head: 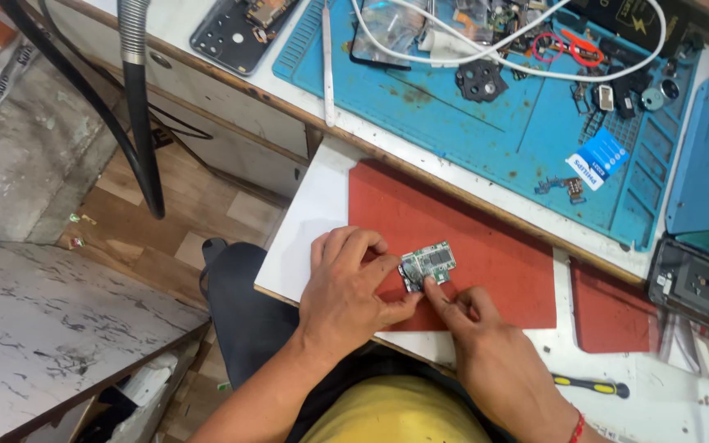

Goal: The person uses a purple pen-like tool to repeatedly rub and scrape the surface of a small green circuit board placed on a red mat. The person holds the board with one hand while applying the tool with the other, focusing on specific areas of the board throughout the clip.

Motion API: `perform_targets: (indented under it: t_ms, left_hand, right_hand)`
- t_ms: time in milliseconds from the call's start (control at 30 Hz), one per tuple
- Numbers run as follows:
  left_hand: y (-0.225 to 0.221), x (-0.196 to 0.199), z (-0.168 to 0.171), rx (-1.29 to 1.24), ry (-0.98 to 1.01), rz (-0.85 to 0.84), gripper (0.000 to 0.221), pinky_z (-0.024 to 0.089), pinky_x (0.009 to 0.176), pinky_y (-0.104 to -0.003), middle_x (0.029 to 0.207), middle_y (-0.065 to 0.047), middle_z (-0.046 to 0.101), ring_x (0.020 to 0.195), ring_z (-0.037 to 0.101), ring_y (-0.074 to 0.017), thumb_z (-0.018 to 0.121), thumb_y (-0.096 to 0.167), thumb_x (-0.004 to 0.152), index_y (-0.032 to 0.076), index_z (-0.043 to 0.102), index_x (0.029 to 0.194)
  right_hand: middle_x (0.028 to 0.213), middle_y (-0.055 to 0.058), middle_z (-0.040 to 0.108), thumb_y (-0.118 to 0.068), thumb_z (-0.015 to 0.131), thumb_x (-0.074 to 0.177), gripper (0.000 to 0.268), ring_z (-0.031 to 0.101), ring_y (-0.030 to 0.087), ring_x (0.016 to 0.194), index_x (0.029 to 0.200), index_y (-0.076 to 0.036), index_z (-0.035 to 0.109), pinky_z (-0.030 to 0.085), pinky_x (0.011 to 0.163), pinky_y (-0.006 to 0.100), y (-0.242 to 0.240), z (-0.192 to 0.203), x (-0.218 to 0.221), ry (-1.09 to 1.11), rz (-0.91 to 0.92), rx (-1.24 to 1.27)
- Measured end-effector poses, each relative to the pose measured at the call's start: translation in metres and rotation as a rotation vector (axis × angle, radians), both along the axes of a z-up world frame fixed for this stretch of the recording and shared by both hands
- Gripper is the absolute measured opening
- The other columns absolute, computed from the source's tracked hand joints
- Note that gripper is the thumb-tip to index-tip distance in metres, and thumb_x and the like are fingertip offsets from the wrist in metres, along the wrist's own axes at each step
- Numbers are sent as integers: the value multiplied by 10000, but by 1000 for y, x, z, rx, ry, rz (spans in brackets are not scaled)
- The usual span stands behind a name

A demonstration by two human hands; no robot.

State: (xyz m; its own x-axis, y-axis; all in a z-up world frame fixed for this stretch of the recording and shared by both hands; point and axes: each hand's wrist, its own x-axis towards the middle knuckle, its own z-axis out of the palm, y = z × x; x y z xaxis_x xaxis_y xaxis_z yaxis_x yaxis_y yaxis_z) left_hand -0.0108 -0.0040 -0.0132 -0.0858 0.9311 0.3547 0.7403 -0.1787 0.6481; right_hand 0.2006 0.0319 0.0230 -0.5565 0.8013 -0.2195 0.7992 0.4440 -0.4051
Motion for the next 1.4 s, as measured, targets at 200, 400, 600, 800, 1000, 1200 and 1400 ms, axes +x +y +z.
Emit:
perform_targets:
  t_ms: [200,400,600,800,1000,1200,1400]
  left_hand:
    - [-2,2,-8,37,51,8,372,401,975,-449,985,-9,621,1076,578,-226,899,334,659,78,752,886]
    - [-1,3,-6,38,66,23,416,405,979,-439,1041,-14,621,1097,568,-236,897,346,666,83,758,957]
    - [1,6,3,-40,71,51,476,405,942,-434,1098,-19,617,1110,549,-255,902,356,617,100,768,995]
    - [4,7,5,-65,74,44,455,406,954,-436,1073,3,618,1104,540,-244,910,377,641,127,775,995]
    - [5,9,4,-57,118,42,439,402,958,-440,1063,-2,625,1096,536,-249,916,377,629,131,769,962]
    - [6,8,4,-46,132,21,443,394,967,-442,1049,3,618,1097,536,-247,923,386,628,130,761,951]
    - [5,5,2,-58,123,1,446,385,971,-443,1049,3,621,1095,538,-238,924,400,638,131,768,957]
  right_hand:
    - [1099,135,618,4,543,790,748,689,386,759,1492,-255,528,559,650,490,3,6,1,-145,-32,-28]
    - [1092,134,622,19,533,802,784,694,390,734,1532,-264,500,561,656,499,0,3,10,-129,-79,-63]
    - [1072,167,620,15,506,846,678,675,416,752,1489,-198,503,549,652,515,9,-8,6,-19,-81,-8]
    - [1099,188,612,0,521,852,657,667,431,763,1485,-177,522,547,653,523,7,-2,11,29,-118,39]
    - [1099,185,609,52,495,745,807,674,423,732,1516,-186,516,556,636,509,5,3,12,33,-57,-68]
    - [1088,162,620,5,519,810,742,683,405,709,1521,-208,515,551,632,511,5,10,7,-54,-54,-60]
    - [1093,147,625,-11,543,795,751,685,395,706,1512,-233,531,554,616,502,5,7,3,-68,-56,-41]
